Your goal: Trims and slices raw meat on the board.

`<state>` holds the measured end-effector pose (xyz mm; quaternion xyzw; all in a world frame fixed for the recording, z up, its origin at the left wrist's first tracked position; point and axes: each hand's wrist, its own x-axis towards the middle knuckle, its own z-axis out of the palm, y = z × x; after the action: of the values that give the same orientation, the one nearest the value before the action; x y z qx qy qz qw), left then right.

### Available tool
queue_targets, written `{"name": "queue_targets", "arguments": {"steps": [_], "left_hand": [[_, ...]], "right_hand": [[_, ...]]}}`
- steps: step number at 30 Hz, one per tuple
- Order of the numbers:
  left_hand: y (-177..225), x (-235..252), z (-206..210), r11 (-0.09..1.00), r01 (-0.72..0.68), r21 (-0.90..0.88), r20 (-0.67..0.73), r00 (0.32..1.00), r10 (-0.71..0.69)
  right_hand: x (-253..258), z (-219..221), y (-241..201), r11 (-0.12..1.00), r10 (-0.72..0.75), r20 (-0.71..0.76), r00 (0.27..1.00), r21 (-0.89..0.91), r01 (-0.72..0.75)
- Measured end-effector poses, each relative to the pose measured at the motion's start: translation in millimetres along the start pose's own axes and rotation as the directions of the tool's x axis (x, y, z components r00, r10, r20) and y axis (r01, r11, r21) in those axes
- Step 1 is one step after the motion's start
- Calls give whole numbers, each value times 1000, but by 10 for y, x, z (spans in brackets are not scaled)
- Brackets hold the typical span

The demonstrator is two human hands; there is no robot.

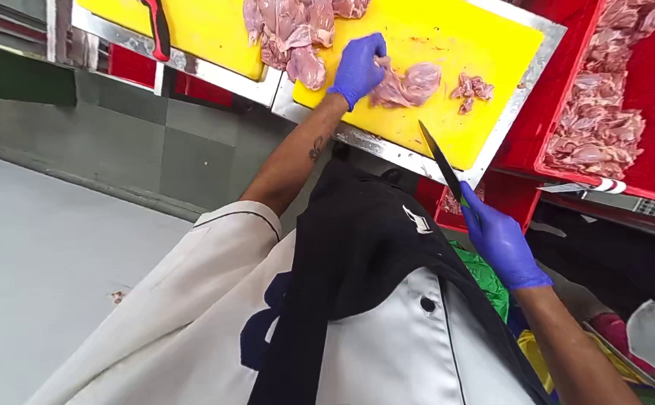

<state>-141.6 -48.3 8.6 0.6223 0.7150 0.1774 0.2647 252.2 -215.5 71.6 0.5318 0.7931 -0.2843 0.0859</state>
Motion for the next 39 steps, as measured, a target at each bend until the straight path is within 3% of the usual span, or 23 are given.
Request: {"name": "queue_targets", "arguments": {"steps": [3, 5, 7, 11, 15, 19, 26, 32, 34, 37, 39], "left_hand": [[-109, 224, -262, 979, 31, 200, -29, 999, -26], [-58, 293, -295, 962, -47, 268, -101, 992, 76], [-28, 217, -192, 946, -209, 248, -139, 959, 248], [-400, -82, 12, 861, -467, 200, 23, 881, 473], [-631, -302, -35, 812, -534, 233, 47, 841, 539], [-684, -309, -132, 784, -588, 200, 78, 807, 585], [-708, -292, -160, 780, -601, 175, 147, 799, 583], [-734, -282, -129, 783, -587, 207, 143, 810, 569], [-703, -258, -169, 795, -562, 228, 167, 827, 536], [-678, -66, -294, 834, -482, 269, 183, 876, 447], [-645, 91, -398, 893, -351, 282, 171, 934, 313]], "right_hand": [[-230, -28, 76, 1000, 6, -7, 1000, 29, -6], [-222, -93, 73, 996, 14, -12, 1000, 87, -12], [-173, -112, -38, 989, 28, -69, 997, 146, -17], [296, -9, -531, 948, -7, -214, 977, 311, 75], [1017, 299, -966, 911, -15, -203, 979, 402, 97], [1017, 474, -803, 926, 125, -229, 966, 377, -31], [914, 308, -1586, 979, 97, -234, 967, 197, -51], [1735, 321, -2044, 968, 227, -233, 946, 165, -192], [1796, 344, -2097, 963, 243, -248, 938, 176, -204], [1336, 535, -2000, 963, 243, -186, 952, 161, -214], [834, 661, -1880, 964, 238, -122, 963, 151, -220]]}}
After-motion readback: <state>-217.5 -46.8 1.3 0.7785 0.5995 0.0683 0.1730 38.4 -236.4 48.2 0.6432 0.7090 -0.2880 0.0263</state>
